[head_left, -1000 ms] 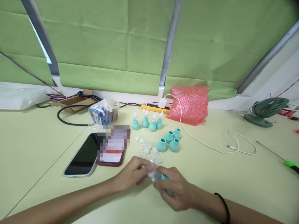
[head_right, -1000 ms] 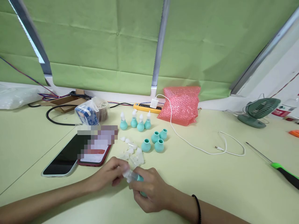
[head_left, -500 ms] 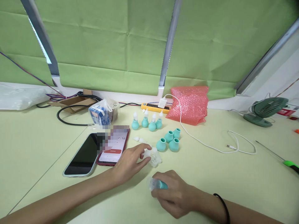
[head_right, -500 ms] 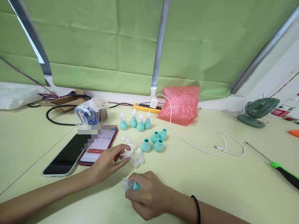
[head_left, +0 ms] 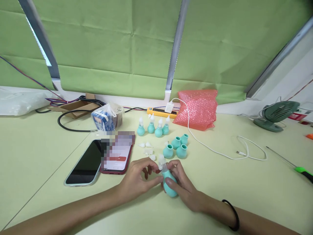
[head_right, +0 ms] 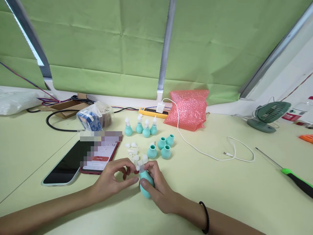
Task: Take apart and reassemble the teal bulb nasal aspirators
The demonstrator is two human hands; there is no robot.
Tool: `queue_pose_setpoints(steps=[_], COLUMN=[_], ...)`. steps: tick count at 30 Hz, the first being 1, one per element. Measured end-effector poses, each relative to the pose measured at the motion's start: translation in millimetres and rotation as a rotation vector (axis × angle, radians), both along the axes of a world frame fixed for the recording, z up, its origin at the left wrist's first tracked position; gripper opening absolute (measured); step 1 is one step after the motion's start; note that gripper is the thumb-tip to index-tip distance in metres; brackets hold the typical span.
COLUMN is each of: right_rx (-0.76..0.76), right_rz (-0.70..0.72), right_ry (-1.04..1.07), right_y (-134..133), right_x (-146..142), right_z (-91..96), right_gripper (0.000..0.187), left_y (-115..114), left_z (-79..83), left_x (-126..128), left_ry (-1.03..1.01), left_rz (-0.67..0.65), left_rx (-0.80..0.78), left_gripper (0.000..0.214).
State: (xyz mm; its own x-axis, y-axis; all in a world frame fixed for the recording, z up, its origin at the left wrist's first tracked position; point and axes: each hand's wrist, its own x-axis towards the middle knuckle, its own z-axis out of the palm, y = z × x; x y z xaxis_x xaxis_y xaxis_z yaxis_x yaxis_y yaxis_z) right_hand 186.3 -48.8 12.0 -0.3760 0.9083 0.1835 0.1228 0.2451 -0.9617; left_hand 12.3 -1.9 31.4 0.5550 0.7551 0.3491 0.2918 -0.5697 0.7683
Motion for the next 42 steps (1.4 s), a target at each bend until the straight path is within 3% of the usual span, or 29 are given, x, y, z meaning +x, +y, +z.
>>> queue_pose_setpoints(steps=[7,13,19,21,30,36,42], right_rx=[-0.231,-0.29,-0.308,-0.311,-0.306,-0.293,-0.28], right_rz=[0.096,0.094,0.07,0.052,-0.011,-0.034,-0.029], right_ry=[0.331,0.43,0.429,0.432,0.451,0.418,0.402], right_y=[4,7,3,3,4,1,1], right_x=[-9,-10,-12,-14,-17,-17,-16], right_z=[-2.2,-3.0,-3.0,-2.5,-4.0,-2.4,-3.2], right_gripper=[0.031,0.032,0.03,0.031,0.034,0.031,0.031], left_y=[0,1,5,6,11,12,12], left_z=[-5.9,-3.9,-12.7,-14.7,-17.4,-22.6,-19.8], left_x=[-2,-1,-1,-1,-1,-6,-5], left_ry=[-0.21,-0.23,-0.242,-0.231,-0.19,0.019,0.033], left_rz=[0.002,-0.066,-0.076,-0.073,-0.083,-0.069,-0.103], left_rx=[0.047,0.052,0.59,0.659,0.721,0.868,0.848], left_gripper=[0.007,0.012,0.016,0.019,0.018,0.015,0.013])
